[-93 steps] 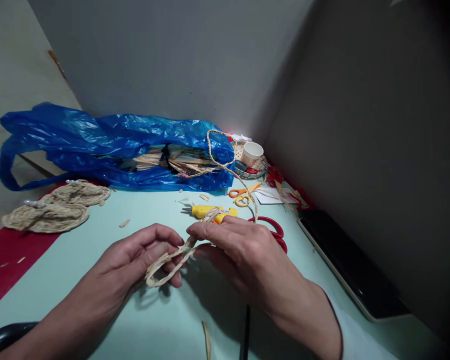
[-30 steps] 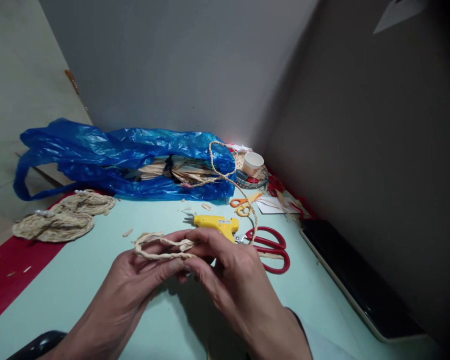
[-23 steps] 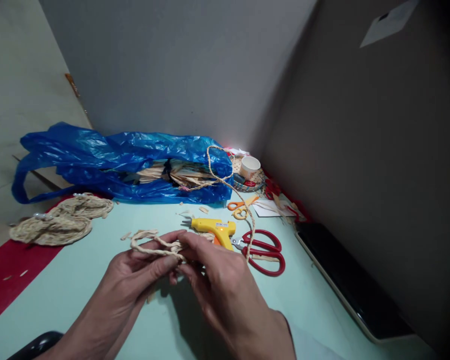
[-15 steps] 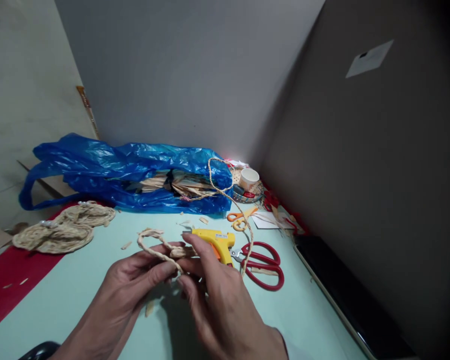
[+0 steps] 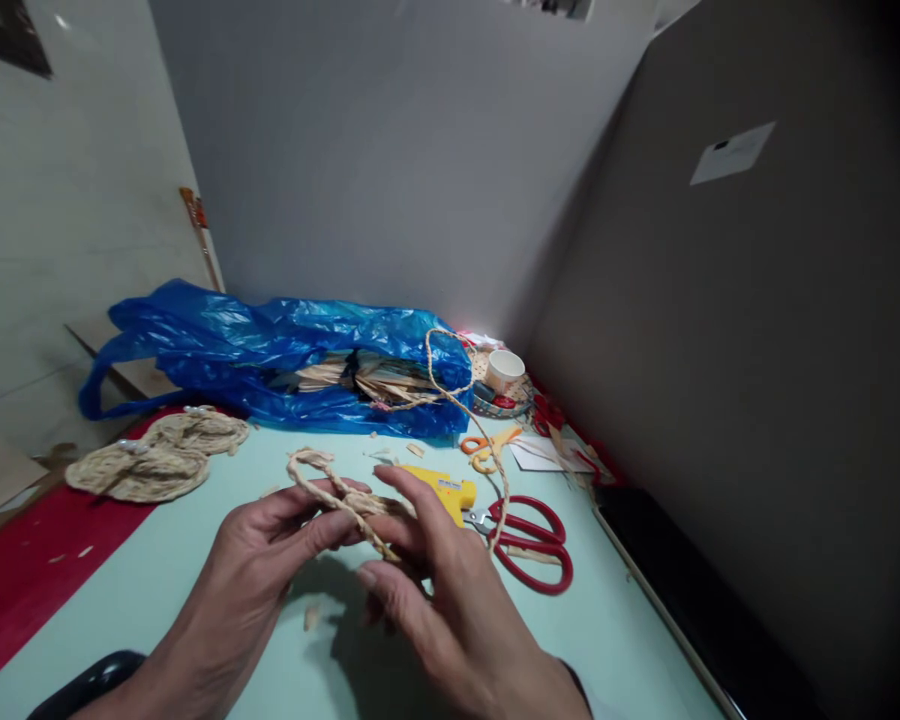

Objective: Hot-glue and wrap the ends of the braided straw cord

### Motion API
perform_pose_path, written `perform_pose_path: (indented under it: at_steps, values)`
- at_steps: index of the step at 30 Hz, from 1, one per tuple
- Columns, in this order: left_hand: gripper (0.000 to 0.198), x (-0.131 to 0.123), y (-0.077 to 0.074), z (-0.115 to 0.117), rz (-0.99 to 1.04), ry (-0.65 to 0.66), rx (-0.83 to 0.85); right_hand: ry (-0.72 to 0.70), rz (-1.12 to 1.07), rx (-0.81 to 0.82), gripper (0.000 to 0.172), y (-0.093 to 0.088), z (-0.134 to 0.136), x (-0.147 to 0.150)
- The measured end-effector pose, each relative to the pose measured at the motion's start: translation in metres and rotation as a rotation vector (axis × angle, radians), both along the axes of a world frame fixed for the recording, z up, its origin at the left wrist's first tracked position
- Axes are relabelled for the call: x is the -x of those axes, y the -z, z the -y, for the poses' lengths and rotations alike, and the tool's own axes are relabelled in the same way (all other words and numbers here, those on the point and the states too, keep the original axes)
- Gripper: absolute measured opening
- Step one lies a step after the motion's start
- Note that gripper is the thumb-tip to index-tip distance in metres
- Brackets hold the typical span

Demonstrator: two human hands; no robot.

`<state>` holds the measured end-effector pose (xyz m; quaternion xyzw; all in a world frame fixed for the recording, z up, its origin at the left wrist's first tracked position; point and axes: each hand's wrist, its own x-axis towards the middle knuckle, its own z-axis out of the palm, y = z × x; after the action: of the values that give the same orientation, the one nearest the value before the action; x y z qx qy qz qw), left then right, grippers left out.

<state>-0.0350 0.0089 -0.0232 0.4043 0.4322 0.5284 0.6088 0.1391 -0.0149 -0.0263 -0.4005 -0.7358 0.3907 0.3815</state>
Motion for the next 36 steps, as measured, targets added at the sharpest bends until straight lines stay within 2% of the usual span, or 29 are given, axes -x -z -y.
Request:
perform_pose_path:
  at_steps: [4, 6, 7, 9, 10, 11, 13, 15, 17, 21, 26, 30, 33, 36]
  values:
    - [0.014, 0.009, -0.016, -0.006, 0.068, -0.142, -0.017, -0.019, 0.094, -0.13, 0.066, 0.004, -0.001, -0.004]
    - [0.015, 0.015, -0.021, -0.01, 0.096, -0.183, -0.017, 0.056, 0.176, -0.226, 0.064, 0.002, -0.004, -0.011]
    - [0.015, 0.017, -0.023, -0.012, 0.119, -0.19, -0.009, 0.126, 0.226, -0.28, 0.055, -0.001, -0.006, -0.017]
    - [0.016, 0.022, -0.023, -0.015, 0.166, -0.185, 0.016, 0.278, 0.361, -0.369, 0.027, -0.008, -0.01, -0.033]
    - [0.017, 0.023, -0.022, -0.017, 0.184, -0.179, 0.028, 0.341, 0.457, -0.357, 0.024, -0.012, -0.011, -0.044]
    - [0.019, 0.025, -0.02, -0.018, 0.195, -0.171, 0.037, 0.4, 0.552, -0.318, 0.029, -0.014, -0.011, -0.055]
    - [0.022, 0.027, -0.018, -0.019, 0.199, -0.159, 0.038, 0.441, 0.623, -0.271, 0.033, -0.013, -0.008, -0.077]
    - [0.025, 0.027, -0.018, -0.018, 0.196, -0.139, 0.024, 0.457, 0.681, -0.232, 0.032, -0.004, -0.002, -0.095]
    - [0.023, 0.025, -0.021, -0.015, 0.195, -0.12, 0.0, 0.426, 0.737, -0.202, 0.022, 0.01, 0.007, -0.107]
    - [0.012, 0.02, -0.028, -0.01, 0.205, -0.12, -0.072, 0.332, 0.829, -0.215, 0.024, 0.025, 0.018, -0.113]
    - [0.01, 0.016, -0.033, -0.009, 0.19, -0.101, -0.12, 0.367, 0.89, -0.185, 0.03, 0.019, 0.009, -0.116]
    - [0.007, 0.013, -0.041, -0.009, 0.236, -0.077, -0.127, 0.398, 0.958, -0.182, 0.026, 0.017, 0.004, -0.118]
    - [0.008, 0.01, -0.047, -0.01, 0.294, -0.054, -0.152, 0.421, 0.992, -0.222, 0.021, 0.014, 0.012, -0.116]
    - [0.012, 0.007, -0.05, -0.014, 0.347, -0.021, -0.172, 0.508, 1.033, -0.252, 0.017, 0.011, 0.03, -0.125]
